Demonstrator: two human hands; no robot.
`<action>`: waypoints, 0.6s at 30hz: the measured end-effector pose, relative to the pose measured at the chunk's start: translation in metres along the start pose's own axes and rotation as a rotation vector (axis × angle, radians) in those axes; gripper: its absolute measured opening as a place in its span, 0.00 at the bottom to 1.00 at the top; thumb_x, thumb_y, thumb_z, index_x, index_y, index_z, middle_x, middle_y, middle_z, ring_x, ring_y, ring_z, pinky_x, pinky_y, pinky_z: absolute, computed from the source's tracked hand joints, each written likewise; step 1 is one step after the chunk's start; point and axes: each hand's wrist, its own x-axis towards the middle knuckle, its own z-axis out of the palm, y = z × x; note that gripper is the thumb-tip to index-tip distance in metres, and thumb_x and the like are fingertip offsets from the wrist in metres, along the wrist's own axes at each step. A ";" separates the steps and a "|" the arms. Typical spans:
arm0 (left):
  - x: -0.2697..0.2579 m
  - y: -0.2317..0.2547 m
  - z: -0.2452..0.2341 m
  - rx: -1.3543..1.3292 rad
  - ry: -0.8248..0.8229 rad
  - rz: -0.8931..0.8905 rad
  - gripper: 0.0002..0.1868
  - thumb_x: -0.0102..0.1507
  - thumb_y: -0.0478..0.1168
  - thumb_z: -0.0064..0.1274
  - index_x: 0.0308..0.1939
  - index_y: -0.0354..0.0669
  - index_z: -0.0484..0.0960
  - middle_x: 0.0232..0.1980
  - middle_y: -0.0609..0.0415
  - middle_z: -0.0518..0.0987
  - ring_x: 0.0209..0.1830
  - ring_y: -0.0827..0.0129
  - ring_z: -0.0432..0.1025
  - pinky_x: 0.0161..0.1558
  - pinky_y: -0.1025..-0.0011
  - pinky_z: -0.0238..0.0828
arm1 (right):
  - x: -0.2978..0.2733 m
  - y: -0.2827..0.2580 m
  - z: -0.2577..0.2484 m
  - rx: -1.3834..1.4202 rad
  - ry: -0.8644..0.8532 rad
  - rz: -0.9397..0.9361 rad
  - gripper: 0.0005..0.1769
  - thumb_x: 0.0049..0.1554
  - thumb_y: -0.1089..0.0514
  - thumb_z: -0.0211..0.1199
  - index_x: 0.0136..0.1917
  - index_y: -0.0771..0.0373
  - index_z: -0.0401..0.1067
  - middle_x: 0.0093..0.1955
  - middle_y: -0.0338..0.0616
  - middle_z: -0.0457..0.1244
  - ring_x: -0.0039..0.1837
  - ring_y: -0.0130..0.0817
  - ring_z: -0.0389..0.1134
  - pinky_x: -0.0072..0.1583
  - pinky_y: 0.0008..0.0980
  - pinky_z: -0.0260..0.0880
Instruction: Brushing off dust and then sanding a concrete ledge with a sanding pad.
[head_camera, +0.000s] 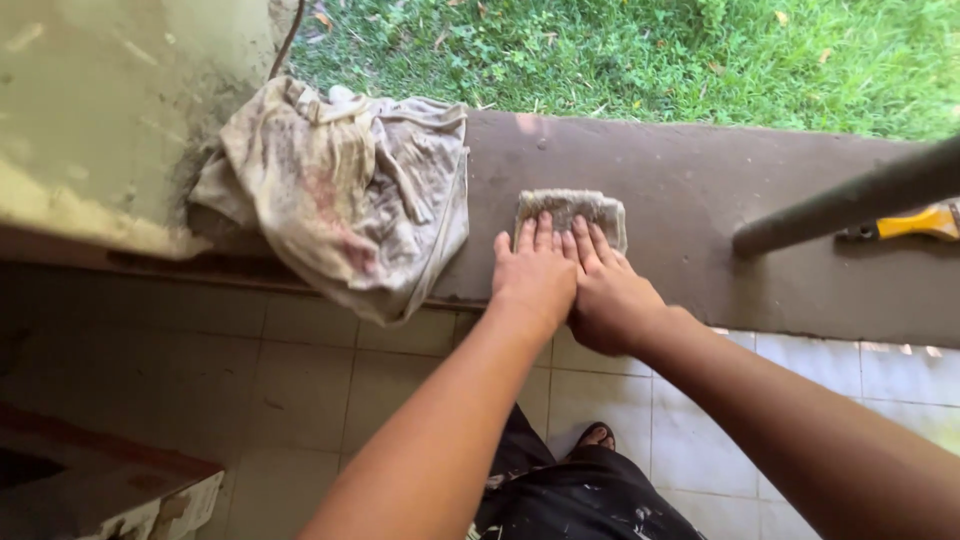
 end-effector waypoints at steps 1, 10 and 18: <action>0.013 -0.010 -0.006 -0.001 0.021 0.005 0.32 0.70 0.44 0.36 0.78 0.42 0.53 0.84 0.45 0.44 0.82 0.53 0.43 0.74 0.41 0.40 | 0.015 0.004 -0.005 0.062 0.046 -0.016 0.54 0.53 0.45 0.58 0.80 0.76 0.39 0.83 0.73 0.32 0.83 0.64 0.32 0.77 0.51 0.39; 0.086 -0.060 -0.050 -0.030 0.125 0.002 0.29 0.70 0.42 0.36 0.77 0.48 0.58 0.83 0.49 0.48 0.81 0.57 0.47 0.71 0.36 0.45 | 0.122 0.065 -0.005 -0.302 0.098 -0.285 0.47 0.55 0.47 0.56 0.78 0.77 0.46 0.79 0.77 0.43 0.81 0.76 0.38 0.79 0.61 0.37; 0.024 -0.028 -0.034 -0.005 0.069 -0.013 0.32 0.67 0.38 0.44 0.77 0.46 0.59 0.84 0.47 0.45 0.82 0.56 0.46 0.72 0.39 0.47 | 0.066 0.048 0.010 -0.136 0.224 -0.364 0.48 0.53 0.52 0.58 0.78 0.79 0.46 0.80 0.74 0.43 0.82 0.71 0.36 0.78 0.56 0.36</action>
